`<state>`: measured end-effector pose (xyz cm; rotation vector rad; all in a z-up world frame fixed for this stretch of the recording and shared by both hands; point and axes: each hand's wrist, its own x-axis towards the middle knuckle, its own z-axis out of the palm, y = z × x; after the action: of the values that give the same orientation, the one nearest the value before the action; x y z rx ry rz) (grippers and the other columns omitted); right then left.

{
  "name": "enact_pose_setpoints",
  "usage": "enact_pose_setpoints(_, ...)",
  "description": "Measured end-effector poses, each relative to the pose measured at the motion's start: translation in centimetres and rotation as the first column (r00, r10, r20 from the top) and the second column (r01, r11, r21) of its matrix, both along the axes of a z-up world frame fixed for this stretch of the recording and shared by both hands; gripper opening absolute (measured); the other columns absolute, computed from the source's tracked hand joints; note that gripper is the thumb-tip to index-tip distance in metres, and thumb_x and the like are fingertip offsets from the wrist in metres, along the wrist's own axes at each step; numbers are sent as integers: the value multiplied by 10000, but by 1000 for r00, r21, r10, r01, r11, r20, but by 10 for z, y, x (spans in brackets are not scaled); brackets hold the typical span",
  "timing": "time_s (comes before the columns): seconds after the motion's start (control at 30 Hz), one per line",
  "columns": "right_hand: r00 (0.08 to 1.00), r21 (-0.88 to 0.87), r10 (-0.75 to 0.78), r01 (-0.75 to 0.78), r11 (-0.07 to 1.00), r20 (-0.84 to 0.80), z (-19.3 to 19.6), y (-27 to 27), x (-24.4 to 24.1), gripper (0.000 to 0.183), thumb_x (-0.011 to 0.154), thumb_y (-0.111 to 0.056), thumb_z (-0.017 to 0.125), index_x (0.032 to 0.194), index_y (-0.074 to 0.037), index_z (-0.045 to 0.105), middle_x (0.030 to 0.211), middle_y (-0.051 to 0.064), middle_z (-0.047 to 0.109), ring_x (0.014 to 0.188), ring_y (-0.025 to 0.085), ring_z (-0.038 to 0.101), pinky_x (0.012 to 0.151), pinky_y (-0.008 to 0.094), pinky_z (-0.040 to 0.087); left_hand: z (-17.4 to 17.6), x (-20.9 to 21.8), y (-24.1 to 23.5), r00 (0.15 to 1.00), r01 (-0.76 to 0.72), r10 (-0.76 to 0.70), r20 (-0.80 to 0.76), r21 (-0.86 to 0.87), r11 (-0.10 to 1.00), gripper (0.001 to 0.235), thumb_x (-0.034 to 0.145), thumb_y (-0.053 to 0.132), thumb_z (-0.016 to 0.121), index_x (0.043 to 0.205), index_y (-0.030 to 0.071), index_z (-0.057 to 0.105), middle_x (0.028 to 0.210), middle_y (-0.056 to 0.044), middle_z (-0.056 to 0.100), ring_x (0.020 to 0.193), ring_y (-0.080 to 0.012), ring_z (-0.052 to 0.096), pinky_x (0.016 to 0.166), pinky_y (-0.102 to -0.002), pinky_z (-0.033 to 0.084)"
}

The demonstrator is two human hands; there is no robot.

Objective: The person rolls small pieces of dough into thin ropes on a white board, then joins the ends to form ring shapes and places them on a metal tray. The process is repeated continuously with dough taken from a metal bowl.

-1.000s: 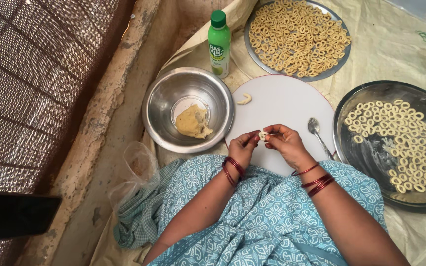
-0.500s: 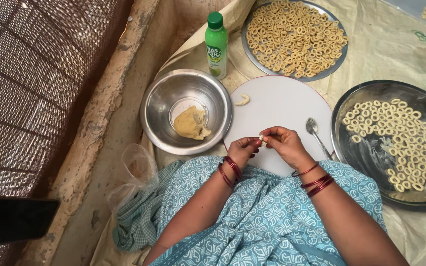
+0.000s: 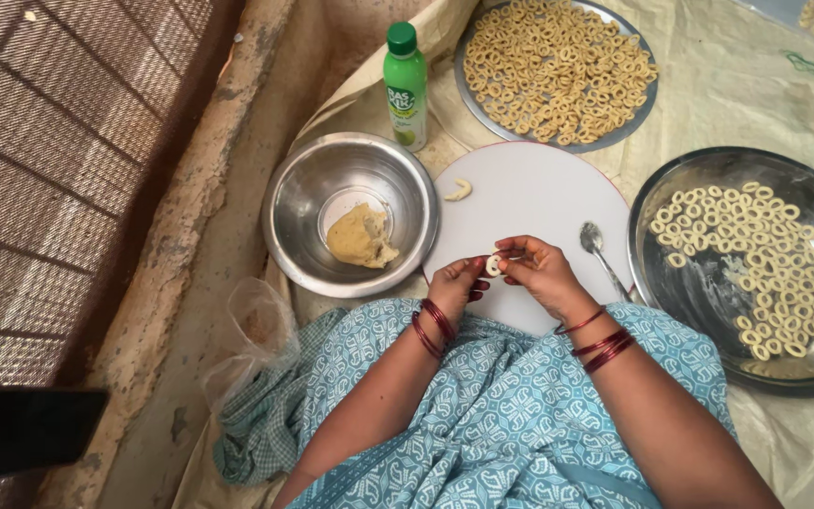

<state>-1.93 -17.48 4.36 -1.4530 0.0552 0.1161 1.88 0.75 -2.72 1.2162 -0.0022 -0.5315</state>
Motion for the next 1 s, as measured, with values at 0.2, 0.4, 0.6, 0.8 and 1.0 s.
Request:
enact_pose_setpoints(0.2, 984, 47, -172, 170, 984, 38, -1, -38, 8, 271, 936, -46, 718, 1199, -86, 668, 1022, 3, 678, 913, 110, 656, 768, 266, 545, 4, -1, 4, 999, -1, 2, -51, 18, 1000, 327, 999, 314, 596, 1218, 103, 717, 1011, -13, 757, 727, -97, 622, 657, -249, 507)
enact_pose_setpoints(0.4, 801, 345, -597, 571, 745, -37, -11, -195, -11, 222, 981, 27, 634, 1137, -132, 637, 997, 36, 695, 871, 150, 712, 705, 301, 569, 9, -8, 10, 991, 103, -94, -95, 94, 990, 268, 992, 249, 592, 1180, 106, 718, 1004, -7, 745, 774, -94, 631, 711, -255, 512)
enact_pose_setpoints(0.6, 510, -29, -824, 846, 532, -247, -95, -293, -48, 122, 998, -42, 656, 1108, -91, 678, 908, 37, 689, 732, 141, 651, 628, 311, 559, 13, -8, 8, 988, 101, -84, -132, 127, 987, 253, 989, 250, 595, 1155, 102, 718, 965, -4, 740, 763, -103, 629, 703, -255, 504)
enact_pose_setpoints(0.8, 264, -213, -904, 914, 346, -336, -159, -312, -64, 164, 886, 6, 686, 996, -96, 621, 871, 33, 670, 657, 123, 633, 519, 296, 514, 3, 6, -5, 985, 14, 13, -170, 158, 987, 230, 979, 237, 618, 1119, 94, 730, 907, -5, 738, 723, -102, 633, 666, -262, 508)
enact_pose_setpoints(1.0, 287, -404, -952, 863, 305, -106, -175, -326, -32, 217, 910, 29, 659, 1090, -63, 581, 920, 49, 658, 720, 137, 625, 596, 281, 510, -4, 17, -13, 979, 21, 19, -202, 196, 980, 228, 973, 239, 620, 1113, 95, 729, 895, 1, 738, 716, -99, 644, 661, -260, 511)
